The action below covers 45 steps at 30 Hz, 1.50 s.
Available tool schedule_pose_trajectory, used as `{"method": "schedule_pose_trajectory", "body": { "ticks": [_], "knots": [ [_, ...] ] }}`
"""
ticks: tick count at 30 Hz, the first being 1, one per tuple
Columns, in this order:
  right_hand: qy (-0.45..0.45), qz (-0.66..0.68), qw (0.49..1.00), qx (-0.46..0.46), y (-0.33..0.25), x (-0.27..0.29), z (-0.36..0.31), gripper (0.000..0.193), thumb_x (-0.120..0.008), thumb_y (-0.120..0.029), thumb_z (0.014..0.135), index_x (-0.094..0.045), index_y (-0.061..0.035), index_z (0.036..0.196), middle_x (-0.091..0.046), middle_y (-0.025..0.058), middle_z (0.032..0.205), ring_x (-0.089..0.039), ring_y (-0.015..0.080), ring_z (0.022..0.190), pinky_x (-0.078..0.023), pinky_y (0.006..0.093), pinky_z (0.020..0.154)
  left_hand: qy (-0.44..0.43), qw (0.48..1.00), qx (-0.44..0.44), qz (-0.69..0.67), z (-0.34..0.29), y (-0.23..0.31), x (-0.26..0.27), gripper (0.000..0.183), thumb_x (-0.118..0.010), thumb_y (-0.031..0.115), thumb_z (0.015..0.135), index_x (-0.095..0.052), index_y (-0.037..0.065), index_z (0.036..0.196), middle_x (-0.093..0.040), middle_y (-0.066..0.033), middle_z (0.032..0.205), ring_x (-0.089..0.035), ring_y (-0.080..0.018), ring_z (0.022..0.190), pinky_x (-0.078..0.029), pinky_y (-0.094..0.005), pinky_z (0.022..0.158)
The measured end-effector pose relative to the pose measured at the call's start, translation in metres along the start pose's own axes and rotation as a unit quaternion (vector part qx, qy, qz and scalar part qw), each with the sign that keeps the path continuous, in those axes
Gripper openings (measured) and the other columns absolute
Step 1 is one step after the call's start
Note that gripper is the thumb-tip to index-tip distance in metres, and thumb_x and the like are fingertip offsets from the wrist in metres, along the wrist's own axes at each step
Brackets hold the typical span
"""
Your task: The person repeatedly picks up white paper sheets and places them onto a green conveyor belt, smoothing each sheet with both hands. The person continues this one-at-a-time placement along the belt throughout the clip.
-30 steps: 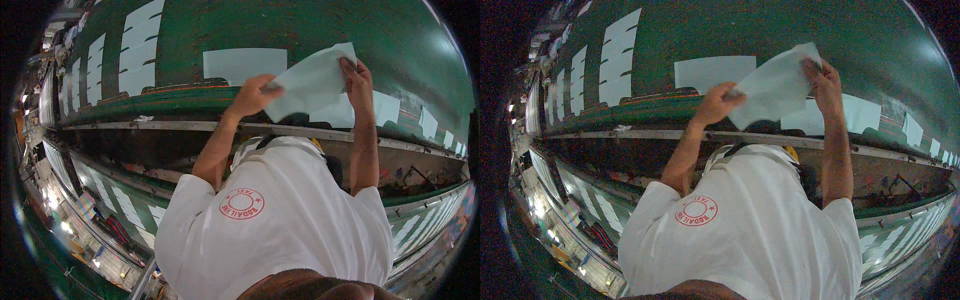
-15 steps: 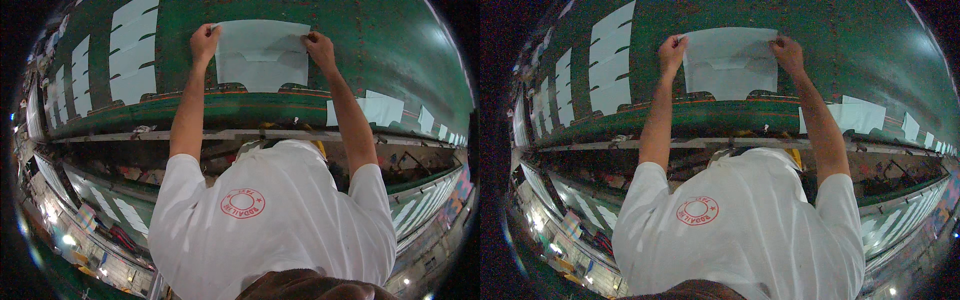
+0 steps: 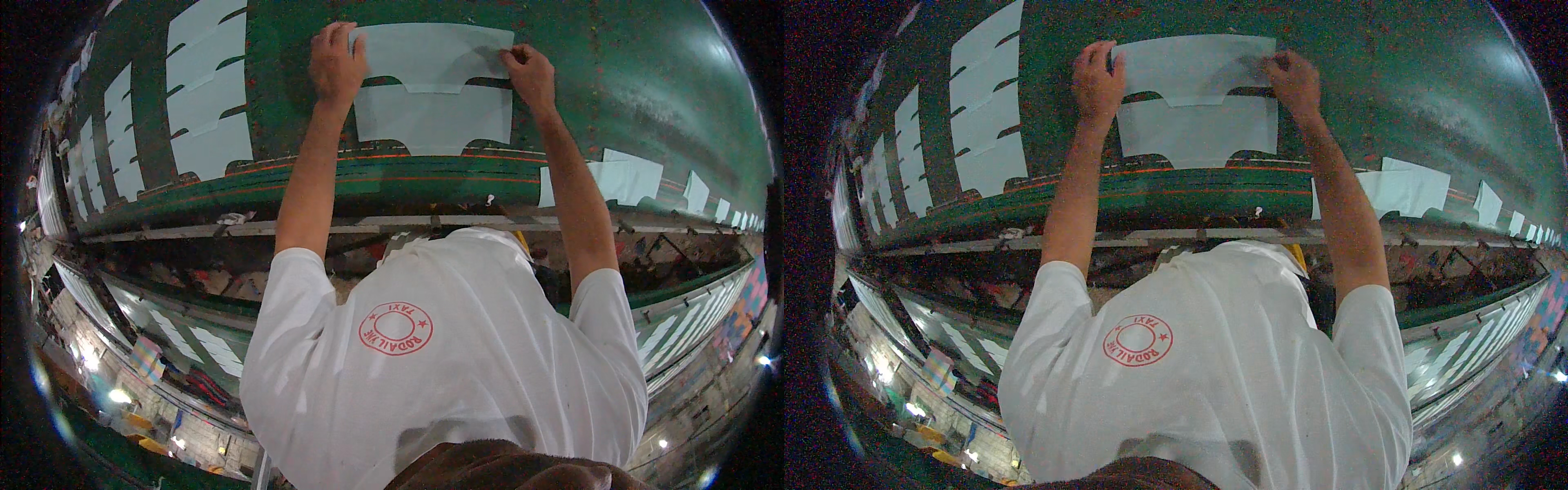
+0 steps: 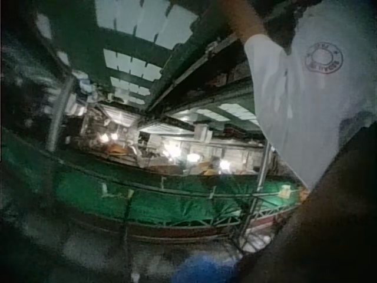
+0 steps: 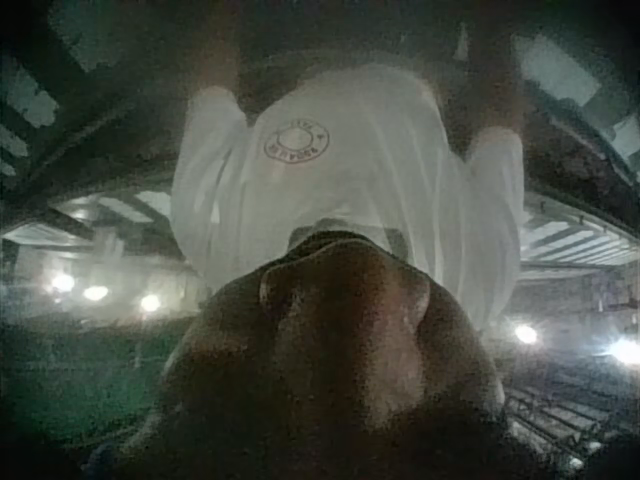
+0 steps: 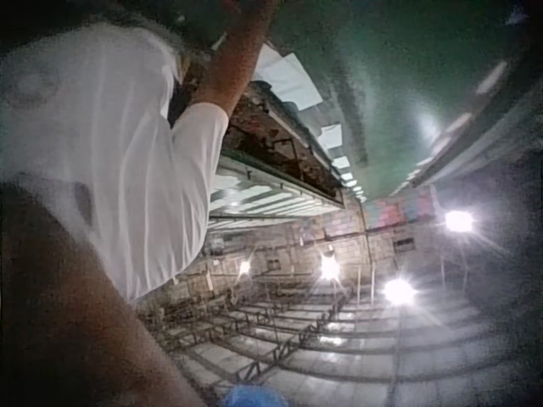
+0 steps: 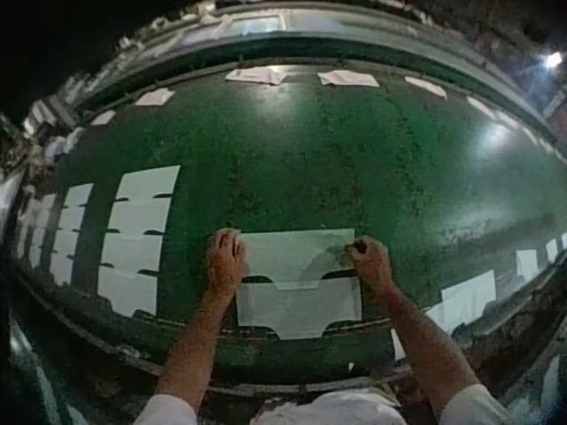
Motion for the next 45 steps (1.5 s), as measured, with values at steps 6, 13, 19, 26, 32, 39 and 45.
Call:
{"method": "schedule_pose_trajectory", "body": {
  "ticks": [6, 13, 19, 26, 32, 39, 45],
  "knots": [
    [-0.003, 0.07, 0.998, 0.001, -0.002, 0.011, -0.012, 0.039, -0.073, -0.036, 0.095, -0.073, -0.0033, 0.116, -0.076, 0.0097, 0.1, -0.071, 0.0185, 0.089, -0.056, 0.0335, 0.081, -0.094, 0.972, -0.046, 0.21, -0.01, 0.05, -0.061, 0.092, -0.041, 0.069, 0.1, -0.033, -0.003, 0.156, -0.022, -0.0246, 0.167, -0.017, -0.0454, 0.155, -0.016, -0.0662, 0.122],
    [0.016, 0.131, 0.991, 0.01, 0.019, 0.044, -0.062, 0.032, -0.071, -0.029, 0.099, -0.071, -0.0031, 0.118, -0.074, 0.0058, 0.097, -0.066, 0.0111, 0.086, -0.053, 0.0286, 0.077, -0.118, 0.984, -0.128, 0.04, -0.028, 0.195, -0.132, 0.092, -0.045, 0.067, 0.099, -0.032, -0.004, 0.157, -0.024, -0.0267, 0.166, -0.018, -0.0475, 0.154, -0.015, -0.067, 0.122],
    [0.004, 0.09, 0.994, -0.055, 0.074, 0.102, -0.108, 0.031, -0.07, -0.028, 0.1, -0.072, -0.0013, 0.116, -0.075, 0.0067, 0.096, -0.065, 0.0104, 0.085, -0.052, 0.0283, 0.078, -0.213, 0.942, -0.26, 0.002, -0.09, 0.302, -0.15, 0.085, -0.048, 0.061, 0.1, -0.036, -0.003, 0.155, -0.027, -0.0264, 0.165, -0.021, -0.0456, 0.154, -0.014, -0.0641, 0.124],
    [0.011, 0.069, 0.998, 0.005, 0.145, 0.183, -0.15, 0.028, -0.069, -0.024, 0.1, -0.072, -0.0011, 0.115, -0.075, 0.0094, 0.096, -0.065, 0.014, 0.083, -0.052, 0.0295, 0.079, -0.312, 0.902, -0.298, -0.01, -0.211, 0.387, -0.127, 0.071, -0.057, 0.048, 0.099, -0.047, -0.002, 0.148, -0.032, -0.0229, 0.163, -0.025, -0.0421, 0.153, -0.017, -0.0606, 0.125],
    [-0.039, 0.099, 0.992, 0.066, 0.172, 0.208, -0.17, 0.022, -0.068, -0.016, 0.098, -0.071, -0.0029, 0.115, -0.074, 0.0121, 0.104, -0.07, 0.022, 0.089, -0.054, 0.0339, 0.081, -0.212, 0.951, -0.219, -0.052, -0.21, 0.393, -0.101, 0.034, -0.069, 0.024, 0.091, -0.066, 0.006, 0.12, -0.06, -0.0141, 0.137, -0.049, -0.0385, 0.133, -0.034, -0.0549, 0.115],
    [-0.099, 0.06, 0.976, 0.184, 0.158, 0.193, -0.179, 0.016, -0.069, -0.009, 0.092, -0.068, -0.0028, 0.107, -0.069, 0.0169, 0.107, -0.068, 0.0365, 0.1, -0.055, 0.0454, 0.086, -0.196, 0.974, -0.058, -0.094, -0.199, 0.382, -0.11, 0.014, -0.072, 0.012, 0.089, -0.067, 0.007, 0.1, -0.066, -0.0133, 0.108, -0.061, -0.0358, 0.106, -0.047, -0.0479, 0.094],
    [-0.135, 0.034, 0.965, 0.223, 0.156, 0.176, -0.185, 0.019, -0.067, -0.003, 0.094, -0.067, -0.0034, 0.113, -0.066, 0.0151, 0.112, -0.066, 0.0366, 0.104, -0.055, 0.0423, 0.089, -0.165, 0.98, -0.049, -0.101, -0.2, 0.38, -0.106, 0.013, -0.072, 0.005, 0.087, -0.066, 0.005, 0.099, -0.066, -0.0125, 0.096, -0.065, -0.0363, 0.093, -0.051, -0.0486, 0.086]
  ]
}}
Point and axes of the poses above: each hand's wrist, its own z-axis towards the middle knuckle, its own x-axis out of the back of the hand, y = z × x, the point moved 10 cm from there along z, towards the middle knuckle
